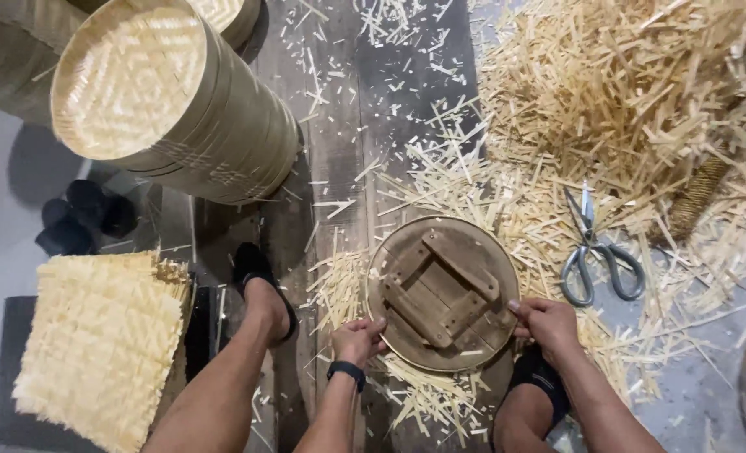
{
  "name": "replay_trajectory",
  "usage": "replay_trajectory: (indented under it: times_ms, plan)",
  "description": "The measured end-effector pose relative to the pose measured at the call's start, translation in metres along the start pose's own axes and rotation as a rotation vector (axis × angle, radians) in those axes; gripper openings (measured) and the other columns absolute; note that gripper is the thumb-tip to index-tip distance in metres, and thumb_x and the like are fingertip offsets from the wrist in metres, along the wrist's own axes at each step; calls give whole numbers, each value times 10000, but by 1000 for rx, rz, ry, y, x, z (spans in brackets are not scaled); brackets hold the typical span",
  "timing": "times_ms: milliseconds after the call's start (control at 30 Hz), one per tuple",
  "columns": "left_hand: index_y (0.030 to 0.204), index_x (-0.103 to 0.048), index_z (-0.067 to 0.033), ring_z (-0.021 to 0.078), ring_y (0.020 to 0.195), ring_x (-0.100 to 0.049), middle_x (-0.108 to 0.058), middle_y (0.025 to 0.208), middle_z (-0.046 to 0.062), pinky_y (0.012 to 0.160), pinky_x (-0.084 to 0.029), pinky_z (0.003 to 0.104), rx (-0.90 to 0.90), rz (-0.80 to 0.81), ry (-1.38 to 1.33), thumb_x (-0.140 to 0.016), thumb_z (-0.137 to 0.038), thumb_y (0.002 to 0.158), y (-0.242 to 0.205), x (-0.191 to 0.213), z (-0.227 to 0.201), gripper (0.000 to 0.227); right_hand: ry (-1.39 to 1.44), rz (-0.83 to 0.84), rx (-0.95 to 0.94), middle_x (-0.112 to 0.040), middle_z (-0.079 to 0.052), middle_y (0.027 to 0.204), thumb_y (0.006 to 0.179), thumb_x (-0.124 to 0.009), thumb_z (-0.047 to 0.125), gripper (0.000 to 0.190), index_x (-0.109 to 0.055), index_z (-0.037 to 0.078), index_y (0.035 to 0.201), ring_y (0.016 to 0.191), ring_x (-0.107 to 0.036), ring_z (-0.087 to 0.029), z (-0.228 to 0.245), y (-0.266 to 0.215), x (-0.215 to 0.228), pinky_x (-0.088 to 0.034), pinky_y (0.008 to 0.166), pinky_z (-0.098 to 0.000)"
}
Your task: Manufacturing bamboo baskets or lids using a wooden mold, scissors, and woven bamboo mats.
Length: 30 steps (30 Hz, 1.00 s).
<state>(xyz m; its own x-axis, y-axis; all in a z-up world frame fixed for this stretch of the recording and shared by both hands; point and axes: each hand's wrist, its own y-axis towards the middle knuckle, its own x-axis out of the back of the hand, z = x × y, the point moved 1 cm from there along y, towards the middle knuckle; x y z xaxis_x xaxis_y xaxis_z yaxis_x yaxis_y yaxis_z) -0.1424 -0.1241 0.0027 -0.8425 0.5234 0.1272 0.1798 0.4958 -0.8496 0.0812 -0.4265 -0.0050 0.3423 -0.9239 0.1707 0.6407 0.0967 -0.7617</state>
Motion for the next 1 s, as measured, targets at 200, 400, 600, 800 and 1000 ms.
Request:
replay_trajectory:
  times_ms: [200, 400, 600, 800, 1000]
  plan:
    - [955, -638, 64, 235, 611, -691, -707, 786, 138, 583, -618, 389, 123, 90, -62, -745, 34, 864, -62, -27, 28, 144, 109, 82, -117, -697, -28, 704, 854, -770, 88, 95, -708, 20, 830, 614, -677, -140, -12, -8, 9, -605, 569, -302]
    - [896, -544, 10, 263, 603, -644, -681, 780, 169, 540, -562, 371, 131, 32, -120, -730, 102, 870, -41, -26, 58, 209, 60, 38, 74, -649, -61, 661, 873, -788, 114, 226, -648, -11, 747, 556, -625, -172, -37, 5, 3, -542, 489, -326]
    - [928, -602, 23, 247, 620, -644, -715, 817, 172, 534, -552, 360, 71, 125, -67, -726, 64, 857, -44, -28, 24, 148, -201, -97, 353, -706, -89, 825, 817, -849, 166, 297, -700, -17, 997, 727, -671, -193, 3, -12, 3, -555, 656, -341]
    - [993, -671, -15, 236, 759, -654, -720, 922, 169, 677, -573, 352, -577, 80, 460, -853, -175, 800, -127, -42, -102, 309, -182, 199, 757, -668, -74, 1126, 861, -767, 288, 511, -611, 59, 1291, 1026, -659, -156, 122, -99, -46, -540, 901, -303]
    - [1288, -648, -73, 245, 1077, -689, -698, 1181, 115, 918, -587, 388, -1226, 143, 429, -695, -438, 942, -190, -90, -120, 504, 786, 659, 296, -549, -133, 1209, 1025, -555, 286, 414, -432, -32, 1259, 1145, -514, -292, 132, -98, -82, -394, 1021, -484]
